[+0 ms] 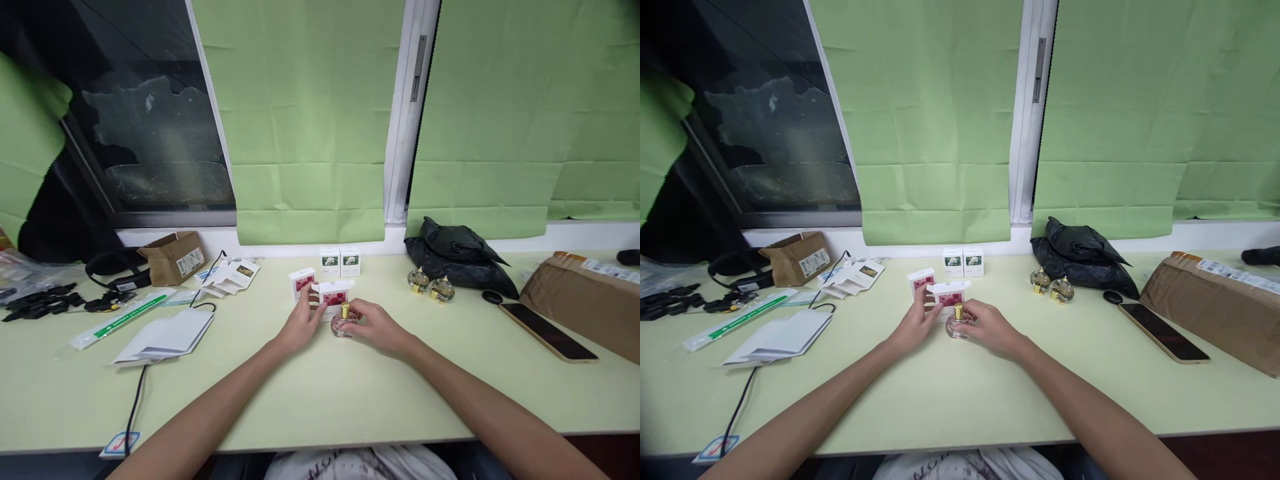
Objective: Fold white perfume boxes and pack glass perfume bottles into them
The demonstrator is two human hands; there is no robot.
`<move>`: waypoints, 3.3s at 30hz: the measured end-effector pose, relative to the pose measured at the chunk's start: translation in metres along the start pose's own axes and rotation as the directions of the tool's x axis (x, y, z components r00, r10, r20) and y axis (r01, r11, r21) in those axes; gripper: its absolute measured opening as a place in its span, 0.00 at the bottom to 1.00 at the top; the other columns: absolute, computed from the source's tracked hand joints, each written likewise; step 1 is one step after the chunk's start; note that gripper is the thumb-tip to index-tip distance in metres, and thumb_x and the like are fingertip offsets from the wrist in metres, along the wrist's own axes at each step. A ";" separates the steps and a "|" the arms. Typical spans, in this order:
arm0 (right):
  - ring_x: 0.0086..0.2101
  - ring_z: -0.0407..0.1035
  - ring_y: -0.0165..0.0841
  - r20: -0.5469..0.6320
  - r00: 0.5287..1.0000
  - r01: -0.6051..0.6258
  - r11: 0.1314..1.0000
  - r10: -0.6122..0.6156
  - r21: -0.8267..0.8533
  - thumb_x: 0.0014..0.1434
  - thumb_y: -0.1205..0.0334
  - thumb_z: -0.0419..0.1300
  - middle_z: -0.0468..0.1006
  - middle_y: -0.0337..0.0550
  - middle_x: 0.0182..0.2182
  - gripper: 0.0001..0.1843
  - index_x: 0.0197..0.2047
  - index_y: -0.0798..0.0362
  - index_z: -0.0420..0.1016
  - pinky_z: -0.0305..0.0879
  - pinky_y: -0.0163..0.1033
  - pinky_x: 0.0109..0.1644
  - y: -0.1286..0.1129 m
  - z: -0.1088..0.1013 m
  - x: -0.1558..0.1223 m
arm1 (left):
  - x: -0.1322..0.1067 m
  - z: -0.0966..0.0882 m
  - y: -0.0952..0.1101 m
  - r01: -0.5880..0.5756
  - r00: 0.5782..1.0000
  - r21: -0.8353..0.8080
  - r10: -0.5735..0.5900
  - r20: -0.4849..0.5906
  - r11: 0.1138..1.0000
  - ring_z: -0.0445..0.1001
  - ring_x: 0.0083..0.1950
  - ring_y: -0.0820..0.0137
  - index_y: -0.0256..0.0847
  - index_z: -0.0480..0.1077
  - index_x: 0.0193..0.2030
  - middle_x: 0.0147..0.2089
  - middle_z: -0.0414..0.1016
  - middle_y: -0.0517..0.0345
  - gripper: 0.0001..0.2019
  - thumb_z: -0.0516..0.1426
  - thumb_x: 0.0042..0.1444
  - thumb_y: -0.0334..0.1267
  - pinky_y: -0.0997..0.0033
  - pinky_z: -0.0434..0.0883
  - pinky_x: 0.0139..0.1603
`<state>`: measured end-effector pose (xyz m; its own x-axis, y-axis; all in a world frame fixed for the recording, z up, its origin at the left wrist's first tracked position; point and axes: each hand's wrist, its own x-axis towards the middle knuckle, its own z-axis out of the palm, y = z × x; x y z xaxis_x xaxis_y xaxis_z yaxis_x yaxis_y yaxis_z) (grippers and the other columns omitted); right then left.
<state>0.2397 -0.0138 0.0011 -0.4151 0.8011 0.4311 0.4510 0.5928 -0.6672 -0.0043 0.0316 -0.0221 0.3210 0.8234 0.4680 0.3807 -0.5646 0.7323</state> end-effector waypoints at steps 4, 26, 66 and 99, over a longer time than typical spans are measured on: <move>0.37 0.69 0.34 -0.006 0.995 0.095 0.989 -0.096 -0.110 0.69 0.52 0.62 0.76 0.40 0.38 0.10 0.44 0.49 0.75 0.65 0.39 0.42 0.001 -0.005 -0.002 | 0.000 0.000 -0.005 -0.016 1.000 0.000 0.016 -0.009 1.000 0.76 0.58 0.59 0.47 0.46 0.74 0.63 0.70 0.42 0.30 0.52 0.72 0.51 0.52 0.75 0.60; 0.49 0.72 0.45 -0.485 0.746 0.280 0.875 -0.457 -0.394 0.71 0.61 0.61 0.80 0.48 0.49 0.17 0.61 0.45 0.69 0.71 0.53 0.53 0.003 -0.005 -0.001 | 0.001 -0.010 0.008 -0.470 0.882 0.288 0.459 0.110 0.834 0.66 0.69 0.58 0.47 0.55 0.69 0.64 0.67 0.43 0.21 0.48 0.72 0.29 0.47 0.68 0.68; 0.50 0.74 0.43 -0.417 0.891 0.152 0.984 -0.179 -0.095 0.70 0.56 0.60 0.78 0.49 0.51 0.19 0.62 0.45 0.69 0.73 0.49 0.54 -0.004 0.001 -0.003 | -0.010 0.000 0.030 -0.255 0.964 0.101 0.245 0.105 0.962 0.71 0.62 0.58 0.47 0.60 0.67 0.62 0.70 0.46 0.19 0.52 0.72 0.39 0.54 0.71 0.63; 0.56 0.70 0.41 -0.308 0.942 0.177 0.975 -0.129 0.134 0.76 0.53 0.51 0.76 0.49 0.54 0.22 0.69 0.42 0.69 0.69 0.49 0.62 -0.016 -0.001 0.007 | -0.007 0.024 0.023 0.039 0.989 -0.335 0.011 0.146 0.941 0.78 0.55 0.60 0.41 0.71 0.58 0.59 0.78 0.47 0.17 0.61 0.65 0.43 0.58 0.75 0.56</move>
<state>0.2304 -0.0171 0.0153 -0.2061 0.7038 0.6798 0.2606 0.7091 -0.6552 0.0233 0.0117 -0.0207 0.4481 0.8002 0.3985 0.0802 -0.4800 0.8736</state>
